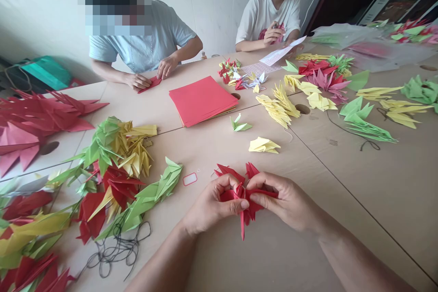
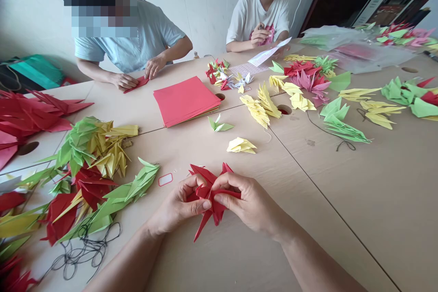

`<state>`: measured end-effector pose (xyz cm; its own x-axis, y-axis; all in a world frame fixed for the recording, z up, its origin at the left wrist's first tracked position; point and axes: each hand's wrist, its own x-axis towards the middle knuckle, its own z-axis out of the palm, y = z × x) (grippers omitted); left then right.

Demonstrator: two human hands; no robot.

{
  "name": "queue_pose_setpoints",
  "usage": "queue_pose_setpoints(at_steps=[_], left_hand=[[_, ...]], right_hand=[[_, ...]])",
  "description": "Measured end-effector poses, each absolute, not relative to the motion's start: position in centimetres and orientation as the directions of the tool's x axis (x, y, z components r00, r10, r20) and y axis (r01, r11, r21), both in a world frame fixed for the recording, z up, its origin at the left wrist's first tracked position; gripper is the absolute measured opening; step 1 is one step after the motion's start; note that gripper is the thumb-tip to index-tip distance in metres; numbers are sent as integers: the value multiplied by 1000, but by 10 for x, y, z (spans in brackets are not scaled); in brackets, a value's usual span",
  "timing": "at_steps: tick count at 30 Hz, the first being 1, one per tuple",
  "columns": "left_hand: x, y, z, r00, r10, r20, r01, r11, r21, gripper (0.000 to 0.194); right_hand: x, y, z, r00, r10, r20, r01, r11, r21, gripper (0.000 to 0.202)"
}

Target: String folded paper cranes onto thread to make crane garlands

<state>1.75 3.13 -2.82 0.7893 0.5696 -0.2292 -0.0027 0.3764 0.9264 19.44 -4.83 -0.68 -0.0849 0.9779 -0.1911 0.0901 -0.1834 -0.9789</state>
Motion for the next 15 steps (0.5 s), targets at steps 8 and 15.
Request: queue_pose_setpoints(at_steps=[8,15], left_hand=[[18,31,-26,841,449,-303,70,464,883,37],[19,29,-23,846,421,-328,134,428,894,32]], right_hand=[[198,-51,-2,-170,967,-190,294,-135,-946,17],[199,-52,-4,-177,956,-233,386,-150,-910,19]])
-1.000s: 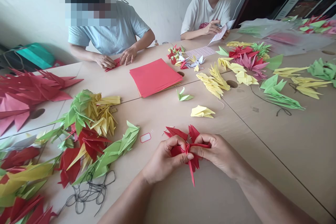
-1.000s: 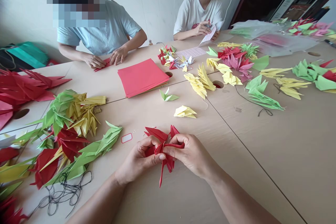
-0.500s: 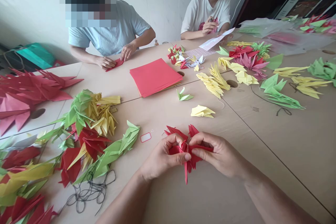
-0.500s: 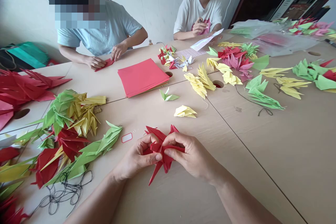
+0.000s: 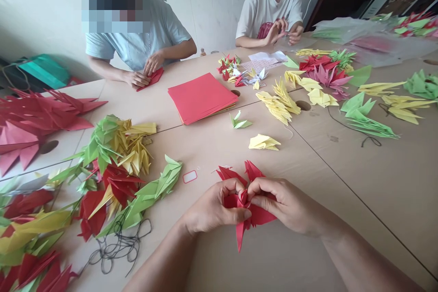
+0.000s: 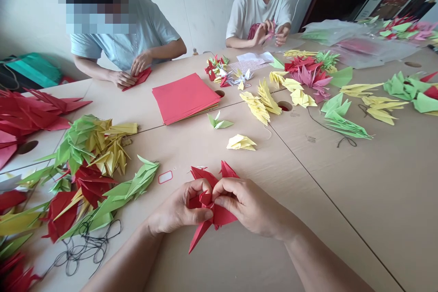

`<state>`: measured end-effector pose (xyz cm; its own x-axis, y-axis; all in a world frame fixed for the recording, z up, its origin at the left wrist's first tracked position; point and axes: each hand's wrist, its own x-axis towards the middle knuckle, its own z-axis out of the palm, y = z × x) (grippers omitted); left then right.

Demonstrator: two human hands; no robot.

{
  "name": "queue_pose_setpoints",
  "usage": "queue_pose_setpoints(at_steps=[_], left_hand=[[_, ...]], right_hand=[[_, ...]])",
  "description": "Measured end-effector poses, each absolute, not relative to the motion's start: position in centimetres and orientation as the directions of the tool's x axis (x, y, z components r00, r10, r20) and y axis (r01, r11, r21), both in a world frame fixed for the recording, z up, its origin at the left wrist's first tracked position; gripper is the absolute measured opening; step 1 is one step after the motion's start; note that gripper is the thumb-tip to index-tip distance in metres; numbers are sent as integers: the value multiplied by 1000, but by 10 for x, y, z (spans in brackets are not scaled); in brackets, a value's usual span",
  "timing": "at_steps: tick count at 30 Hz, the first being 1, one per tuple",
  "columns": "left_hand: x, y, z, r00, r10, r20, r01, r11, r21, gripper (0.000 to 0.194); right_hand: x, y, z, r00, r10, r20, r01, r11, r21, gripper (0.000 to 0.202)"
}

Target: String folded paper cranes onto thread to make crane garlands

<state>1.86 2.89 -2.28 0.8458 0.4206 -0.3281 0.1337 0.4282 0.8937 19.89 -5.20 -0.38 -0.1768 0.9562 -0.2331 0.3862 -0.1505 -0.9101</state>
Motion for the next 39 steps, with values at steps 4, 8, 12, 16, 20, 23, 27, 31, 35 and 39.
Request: queue_pose_setpoints(at_steps=[4,8,12,16,20,23,27,31,35,39], left_hand=[[19,30,-24,845,438,-308,104,430,897,32],[17,32,-26,863,441,-246,44,419,907,31],[18,31,-26,843,489,-223,22,385,923,32],[18,31,-27,839,496,-223,15,389,921,31],[16,33,-30,844,499,-194,-41,421,906,27],[15,35,-30,813,553,-184,-87,429,899,29],[18,35,-31,778,604,-173,-115,409,905,34],[21,32,-34,763,624,-168,-90,360,929,36],[21,30,-33,732,655,-188,-32,308,951,32],[20,32,-32,711,679,-183,-63,320,945,33]], right_hand=[[200,-52,-3,-164,963,-212,391,-134,-911,20],[202,-50,-3,-146,974,-173,372,-108,-922,18],[203,-49,-4,-142,974,-176,370,-112,-922,19],[203,-49,-4,-133,973,-189,355,-131,-926,19],[202,-49,-3,-98,978,-184,258,-153,-954,18],[201,-50,-2,-38,996,-77,271,-64,-960,13],[198,-51,-5,-9,989,149,493,134,-859,7],[193,-51,-12,0,952,306,657,231,-717,8],[190,-48,-17,-12,897,442,717,316,-621,14],[190,-46,-17,-15,872,488,742,337,-580,17]])
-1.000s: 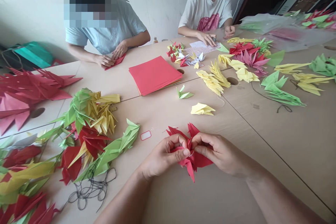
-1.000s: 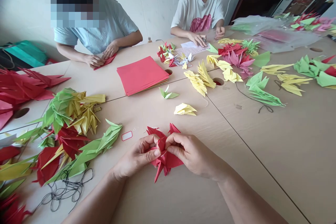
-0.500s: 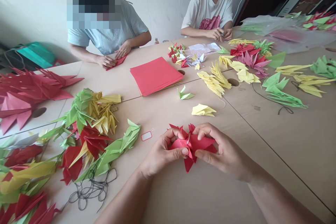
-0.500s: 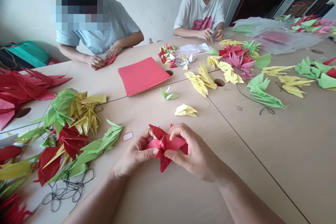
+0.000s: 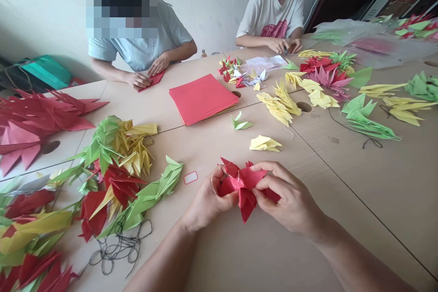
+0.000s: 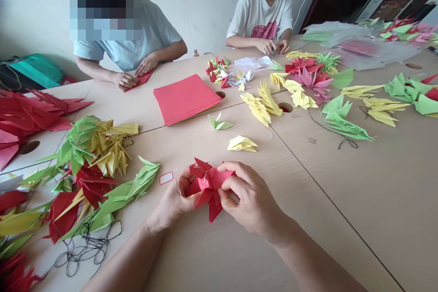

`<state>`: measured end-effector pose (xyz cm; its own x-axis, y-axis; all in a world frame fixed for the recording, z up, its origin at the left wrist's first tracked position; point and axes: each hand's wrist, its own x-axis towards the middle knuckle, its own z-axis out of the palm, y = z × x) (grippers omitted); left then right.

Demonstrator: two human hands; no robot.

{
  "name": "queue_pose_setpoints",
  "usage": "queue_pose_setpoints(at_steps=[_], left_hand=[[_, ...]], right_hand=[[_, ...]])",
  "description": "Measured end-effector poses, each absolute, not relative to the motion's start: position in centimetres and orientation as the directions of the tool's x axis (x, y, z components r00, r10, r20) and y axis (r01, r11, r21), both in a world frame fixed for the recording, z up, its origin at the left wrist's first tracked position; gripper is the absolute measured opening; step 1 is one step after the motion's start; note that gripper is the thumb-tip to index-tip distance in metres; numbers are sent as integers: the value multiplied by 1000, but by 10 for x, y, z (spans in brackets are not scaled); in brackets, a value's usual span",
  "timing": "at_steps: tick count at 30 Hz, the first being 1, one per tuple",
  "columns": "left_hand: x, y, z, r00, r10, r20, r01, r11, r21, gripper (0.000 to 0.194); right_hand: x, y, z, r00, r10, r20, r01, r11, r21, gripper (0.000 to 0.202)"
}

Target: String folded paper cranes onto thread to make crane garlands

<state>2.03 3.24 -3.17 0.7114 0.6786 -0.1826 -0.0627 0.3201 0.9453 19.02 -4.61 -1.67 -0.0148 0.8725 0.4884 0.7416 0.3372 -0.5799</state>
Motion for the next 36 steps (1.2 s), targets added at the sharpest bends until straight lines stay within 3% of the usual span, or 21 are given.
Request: queue_pose_setpoints(at_steps=[9,19,24,30,36], left_hand=[[20,32,-36,717,686,-119,-76,248,966,28],[24,27,-30,709,679,-192,1,271,963,28],[19,32,-36,748,645,-156,-145,389,910,18],[18,35,-38,658,715,-235,-266,512,817,17],[18,39,-39,612,728,-308,-368,607,704,26]], right_hand=[[189,-50,-18,29,877,479,804,265,-533,5],[186,-48,-23,-25,850,526,777,348,-524,18],[188,-49,-20,-26,867,497,755,343,-559,9],[193,-51,-18,94,857,507,659,328,-677,24],[190,-48,-27,-52,902,428,658,353,-665,34]])
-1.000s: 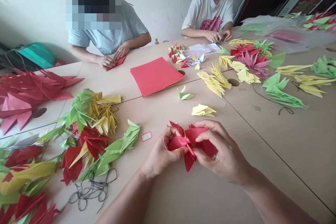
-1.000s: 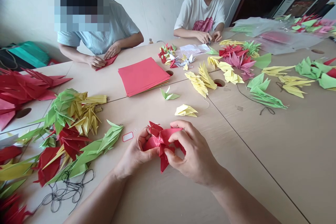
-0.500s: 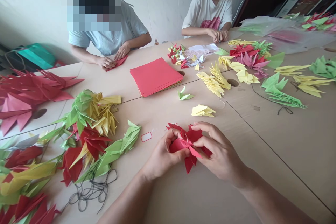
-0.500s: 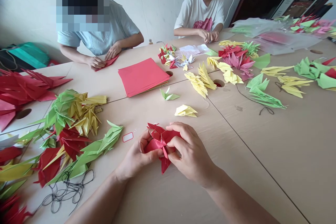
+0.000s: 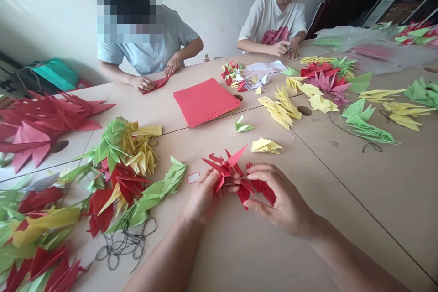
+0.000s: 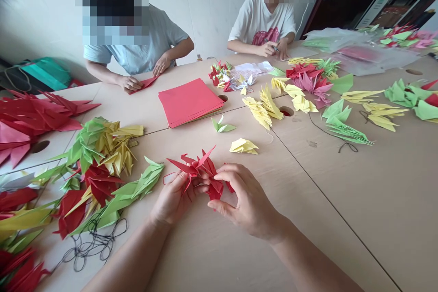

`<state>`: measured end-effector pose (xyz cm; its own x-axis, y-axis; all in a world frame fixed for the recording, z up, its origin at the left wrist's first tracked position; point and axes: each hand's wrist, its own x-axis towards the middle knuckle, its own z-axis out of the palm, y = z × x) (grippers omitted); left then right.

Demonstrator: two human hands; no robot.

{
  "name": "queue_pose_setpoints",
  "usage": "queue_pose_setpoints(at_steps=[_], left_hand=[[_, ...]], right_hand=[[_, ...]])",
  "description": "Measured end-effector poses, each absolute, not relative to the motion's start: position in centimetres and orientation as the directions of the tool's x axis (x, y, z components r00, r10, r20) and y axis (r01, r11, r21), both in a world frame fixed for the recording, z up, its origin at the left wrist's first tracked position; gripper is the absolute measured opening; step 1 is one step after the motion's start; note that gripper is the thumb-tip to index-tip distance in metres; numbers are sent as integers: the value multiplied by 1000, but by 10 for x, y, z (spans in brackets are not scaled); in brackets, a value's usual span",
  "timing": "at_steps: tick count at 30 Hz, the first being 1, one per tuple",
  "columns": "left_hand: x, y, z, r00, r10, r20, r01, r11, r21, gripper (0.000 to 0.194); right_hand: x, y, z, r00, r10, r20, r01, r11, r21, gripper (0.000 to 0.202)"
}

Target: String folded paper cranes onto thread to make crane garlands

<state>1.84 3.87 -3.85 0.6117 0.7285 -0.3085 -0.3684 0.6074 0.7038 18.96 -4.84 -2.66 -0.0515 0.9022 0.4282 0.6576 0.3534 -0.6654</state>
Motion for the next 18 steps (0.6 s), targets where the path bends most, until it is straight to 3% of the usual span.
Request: queue_pose_setpoints(at_steps=[3,7,13,18], left_hand=[[18,40,-40,628,710,-319,-379,637,671,27],[17,41,-39,604,733,-313,-414,624,662,24],[17,45,-43,511,804,-304,-499,566,656,22],[15,50,-46,464,832,-305,-547,540,640,21]], right_hand=[[186,-45,-32,-25,923,383,668,300,-681,32],[185,-43,-32,-29,919,392,657,313,-686,9],[189,-44,-28,57,912,406,638,279,-717,12],[188,-46,-28,17,928,371,575,295,-763,11]])
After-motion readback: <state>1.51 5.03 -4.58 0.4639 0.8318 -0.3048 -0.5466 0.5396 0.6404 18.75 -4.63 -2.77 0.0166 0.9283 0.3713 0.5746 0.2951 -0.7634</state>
